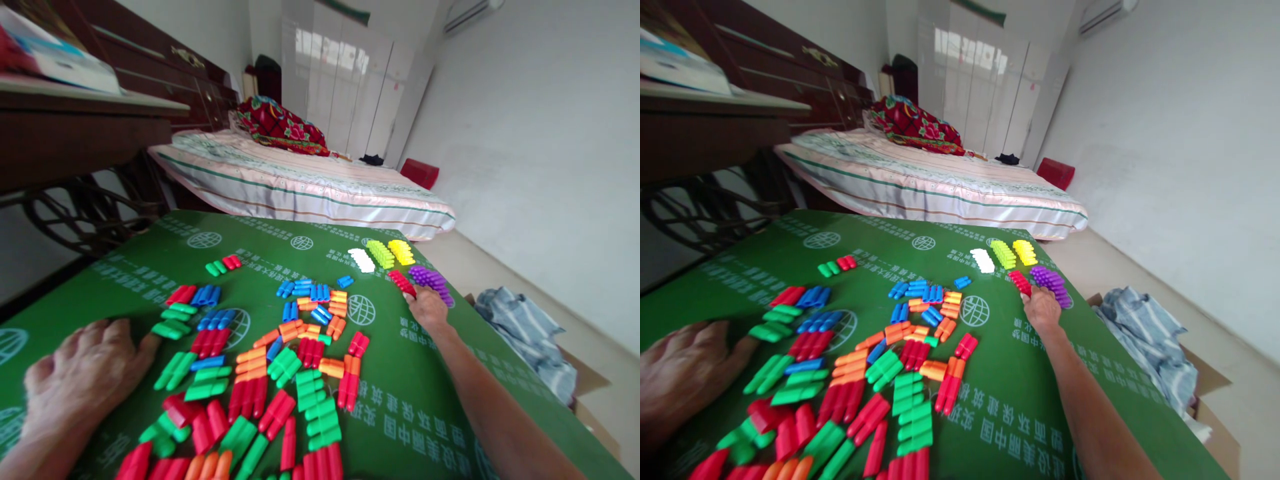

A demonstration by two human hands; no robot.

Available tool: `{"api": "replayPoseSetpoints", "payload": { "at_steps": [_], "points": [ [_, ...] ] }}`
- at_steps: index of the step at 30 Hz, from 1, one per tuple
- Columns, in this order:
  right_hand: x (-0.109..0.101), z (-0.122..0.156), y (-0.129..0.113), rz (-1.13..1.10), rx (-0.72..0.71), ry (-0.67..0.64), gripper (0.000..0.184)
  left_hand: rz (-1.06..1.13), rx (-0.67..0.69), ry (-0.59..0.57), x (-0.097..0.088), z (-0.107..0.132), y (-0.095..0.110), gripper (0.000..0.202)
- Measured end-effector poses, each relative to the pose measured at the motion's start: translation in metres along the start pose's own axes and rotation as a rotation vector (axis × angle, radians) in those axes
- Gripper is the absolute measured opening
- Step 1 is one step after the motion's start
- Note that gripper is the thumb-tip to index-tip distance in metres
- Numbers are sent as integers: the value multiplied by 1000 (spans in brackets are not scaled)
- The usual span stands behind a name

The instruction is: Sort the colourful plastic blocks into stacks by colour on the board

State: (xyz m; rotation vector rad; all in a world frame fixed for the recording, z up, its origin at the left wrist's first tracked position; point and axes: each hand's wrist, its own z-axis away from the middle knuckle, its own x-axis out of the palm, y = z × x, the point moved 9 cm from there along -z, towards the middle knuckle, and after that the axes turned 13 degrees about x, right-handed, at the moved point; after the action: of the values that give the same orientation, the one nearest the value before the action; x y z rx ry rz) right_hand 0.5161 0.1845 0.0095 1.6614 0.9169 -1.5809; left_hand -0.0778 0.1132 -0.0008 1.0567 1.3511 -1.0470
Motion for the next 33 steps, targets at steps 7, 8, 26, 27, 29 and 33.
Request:
{"api": "replayPoseSetpoints", "payload": {
  "at_steps": [7, 8, 26, 27, 29, 33],
  "points": [
    [-1, 0, -1, 5, -9, 8, 37, -66, -11, 24, -17, 11, 16, 84],
    [0, 0, -1, 5, -12, 10, 38, -64, -15, 30, -18, 11, 17, 84],
    [-23, 79, -38, -173, -287, 55, 35, 33, 8, 62, -30, 24, 28, 62],
    [-26, 92, -50, -202, -360, 39, 34, 42, 9, 68, -32, 26, 29, 62],
    [-33, 117, -73, -257, -494, 0, 31, 59, 14, 80, -34, 27, 32, 60],
    [-45, 150, -114, -307, -670, -46, 28, 81, 20, 108, -35, 29, 33, 58]
  ]
}}
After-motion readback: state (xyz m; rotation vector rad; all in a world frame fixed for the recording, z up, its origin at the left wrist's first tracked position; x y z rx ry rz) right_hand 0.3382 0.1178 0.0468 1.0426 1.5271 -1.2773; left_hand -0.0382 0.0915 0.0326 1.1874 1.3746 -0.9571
